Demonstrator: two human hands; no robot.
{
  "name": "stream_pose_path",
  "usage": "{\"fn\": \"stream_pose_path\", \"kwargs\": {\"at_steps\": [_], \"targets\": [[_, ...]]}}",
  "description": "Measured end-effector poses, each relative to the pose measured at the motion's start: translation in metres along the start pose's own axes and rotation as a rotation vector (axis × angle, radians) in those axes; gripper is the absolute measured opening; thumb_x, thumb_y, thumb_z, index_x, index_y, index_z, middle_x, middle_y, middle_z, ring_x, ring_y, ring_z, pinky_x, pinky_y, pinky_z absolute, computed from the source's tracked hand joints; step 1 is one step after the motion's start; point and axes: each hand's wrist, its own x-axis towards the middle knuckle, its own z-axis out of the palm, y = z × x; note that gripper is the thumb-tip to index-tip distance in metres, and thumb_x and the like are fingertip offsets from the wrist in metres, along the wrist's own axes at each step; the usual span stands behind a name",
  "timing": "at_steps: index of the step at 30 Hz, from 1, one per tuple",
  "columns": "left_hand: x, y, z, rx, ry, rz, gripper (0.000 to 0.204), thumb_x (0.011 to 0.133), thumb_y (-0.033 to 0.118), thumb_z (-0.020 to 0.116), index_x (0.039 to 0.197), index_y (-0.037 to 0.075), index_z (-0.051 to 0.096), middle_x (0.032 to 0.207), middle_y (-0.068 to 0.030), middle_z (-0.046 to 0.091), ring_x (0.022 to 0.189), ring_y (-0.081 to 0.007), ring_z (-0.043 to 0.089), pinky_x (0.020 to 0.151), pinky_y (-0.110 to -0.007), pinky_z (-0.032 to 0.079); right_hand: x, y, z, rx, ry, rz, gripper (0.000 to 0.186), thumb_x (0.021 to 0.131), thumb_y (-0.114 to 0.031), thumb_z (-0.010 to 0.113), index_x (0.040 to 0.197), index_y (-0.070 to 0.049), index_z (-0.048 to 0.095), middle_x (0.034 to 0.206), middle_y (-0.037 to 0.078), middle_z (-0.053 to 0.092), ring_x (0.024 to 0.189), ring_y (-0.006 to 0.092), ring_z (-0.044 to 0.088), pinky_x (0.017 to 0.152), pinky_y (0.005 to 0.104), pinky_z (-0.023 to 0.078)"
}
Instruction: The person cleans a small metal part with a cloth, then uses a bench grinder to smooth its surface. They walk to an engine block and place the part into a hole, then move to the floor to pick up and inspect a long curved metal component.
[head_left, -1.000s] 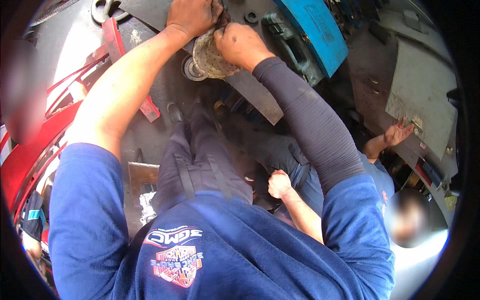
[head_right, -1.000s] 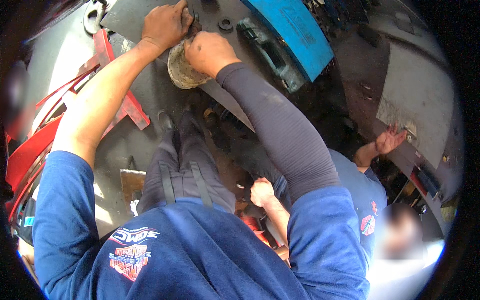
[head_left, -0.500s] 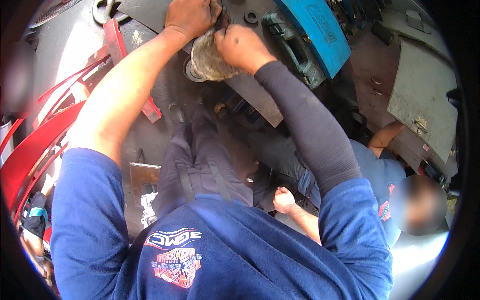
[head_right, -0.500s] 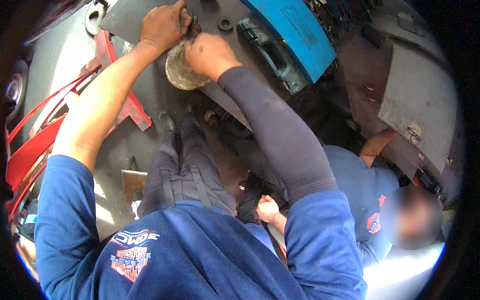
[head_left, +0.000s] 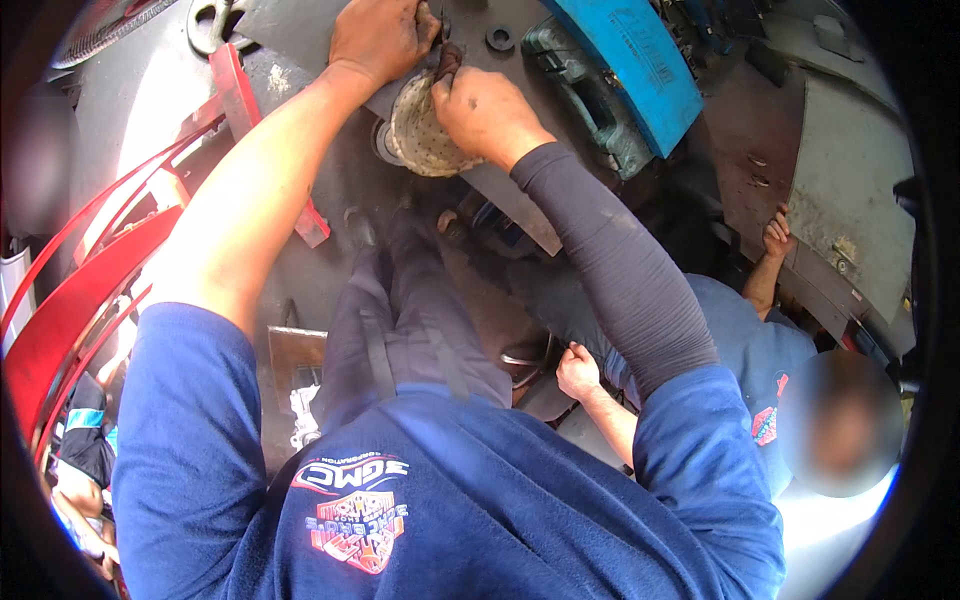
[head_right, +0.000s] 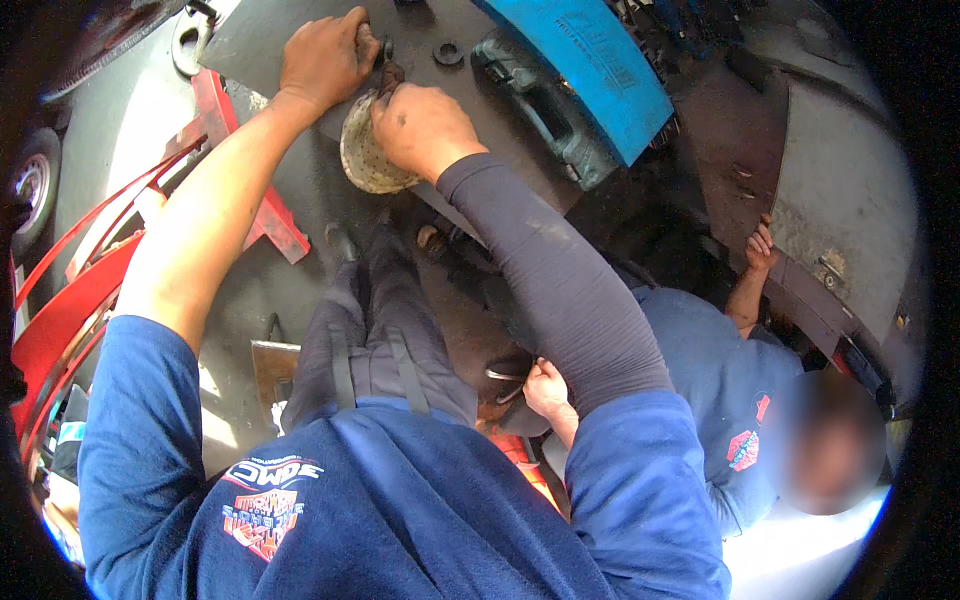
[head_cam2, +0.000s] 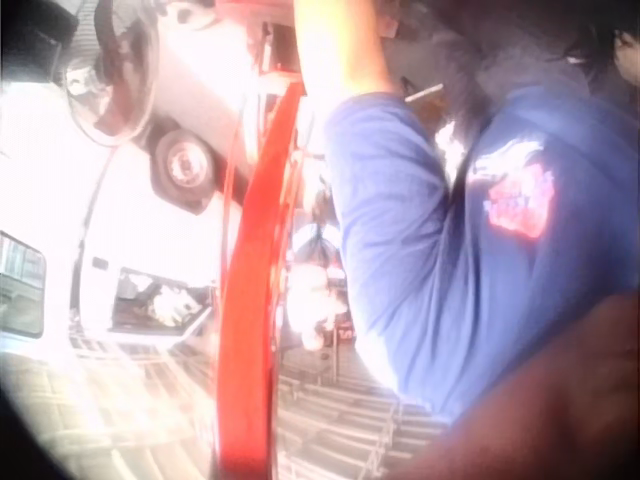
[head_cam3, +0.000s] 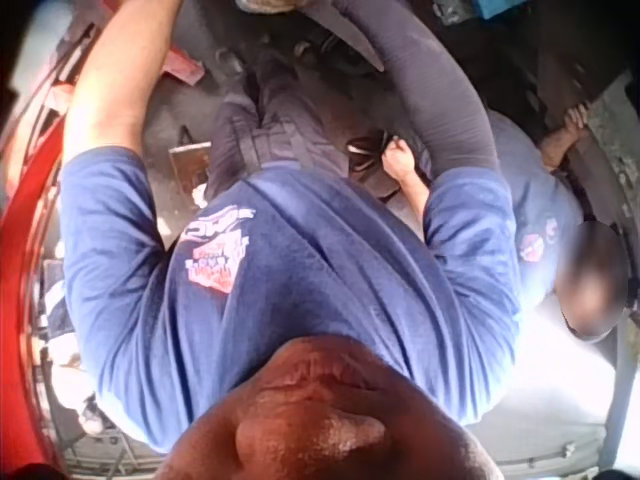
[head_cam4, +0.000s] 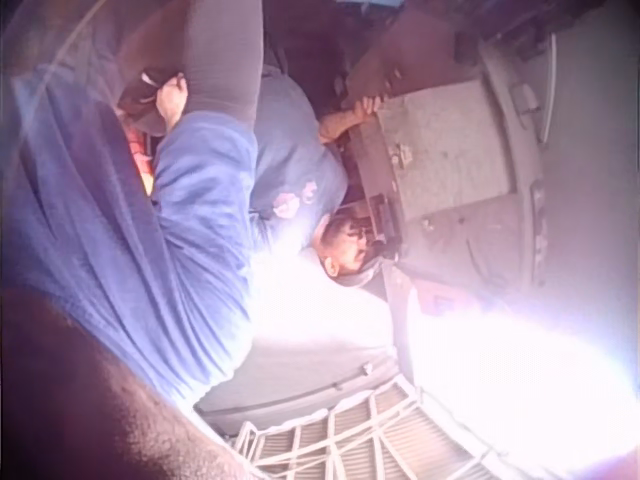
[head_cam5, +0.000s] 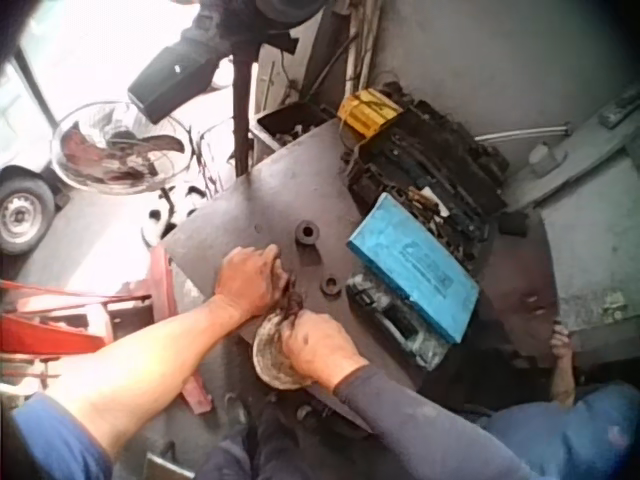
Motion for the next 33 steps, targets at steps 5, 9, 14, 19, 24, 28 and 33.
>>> {"fn": "stream_pose_path", "kwargs": {"at_steps": [5,9,14,19,24,28,33], "targets": [[0.0,-0.001,0.001,-0.01,-0.022,-0.02,0.017,0.091,0.024,0.066,0.093,0.007,0.063,0.076,-0.0185,0.069,0.076,-0.0407,0.069,0.072,-0.055,0.054,0.037,-0.012,-0.021,-0.029,-0.022,-0.095,0.047,0.103,-0.037,0.056,0.104,0.002,0.08,0.109,0.031,0.075,0.108,0.0475,0.073,0.098,0.0525,0.058],[0.0,-0.002,0.0,-0.036,0.024,0.001,0.017,0.092,0.023,0.066,0.092,0.007,0.063,0.076,-0.0185,0.069,0.076,-0.0406,0.069,0.072,-0.054,0.053,0.044,-0.015,-0.027,-0.075,-0.109,-0.084,0.048,0.104,-0.037,0.054,0.105,0.003,0.08,0.111,0.031,0.075,0.109,0.047,0.073,0.099,0.0518,0.058],[0.002,0.0,0.002,-0.003,0.021,0.032,0.016,0.092,0.023,0.065,0.093,0.007,0.063,0.076,-0.0181,0.068,0.077,-0.0404,0.069,0.071,-0.054,0.053,0.006,-0.002,-0.006,0.023,-0.081,0.003,0.049,0.104,-0.04,0.055,0.107,0.004,0.079,0.114,0.032,0.074,0.112,0.0495,0.071,0.102,0.053,0.056],[0.006,-0.001,0.008,0.034,0.001,-0.023,0.016,0.092,0.023,0.065,0.093,0.007,0.063,0.076,-0.0177,0.068,0.076,-0.0406,0.068,0.071,-0.054,0.054,0.038,0.001,-0.015,-0.051,-0.01,-0.139,0.043,0.104,-0.036,0.056,0.105,-0.001,0.081,0.109,0.03,0.076,0.108,0.0498,0.072,0.098,0.0537,0.058],[0.004,-0.001,0.003,-0.02,0.012,0.001,0.016,0.091,0.023,0.065,0.092,0.006,0.063,0.075,-0.0181,0.069,0.075,-0.0403,0.068,0.071,-0.053,0.054,0.055,0.0,-0.021,-0.102,-0.103,-0.172,0.041,0.105,-0.031,0.052,0.106,0.0,0.08,0.114,0.029,0.075,0.109,0.047,0.073,0.099,0.0515,0.058],[0.008,0.0,0.0,-0.001,0.041,0.047,0.015,0.091,0.022,0.065,0.091,0.007,0.063,0.074,-0.0179,0.068,0.074,-0.0397,0.068,0.071,-0.052,0.054,0.016,0.007,0.001,-0.012,-0.054,-0.082,0.048,0.105,-0.039,0.053,0.105,0.002,0.079,0.112,0.032,0.074,0.111,0.0488,0.071,0.1,0.053,0.057],[0.009,-0.002,0.007,-0.018,0.024,0.047,0.015,0.09,0.022,0.065,0.09,0.007,0.062,0.073,-0.0182,0.067,0.074,-0.0399,0.068,0.072,-0.052,0.053,0.028,0.008,-0.006,-0.093,-0.03,-0.201,0.045,0.104,-0.036,0.054,0.101,0.0,0.08,0.109,0.03,0.075,0.107,0.0491,0.072,0.097,0.0527,0.058]]}}
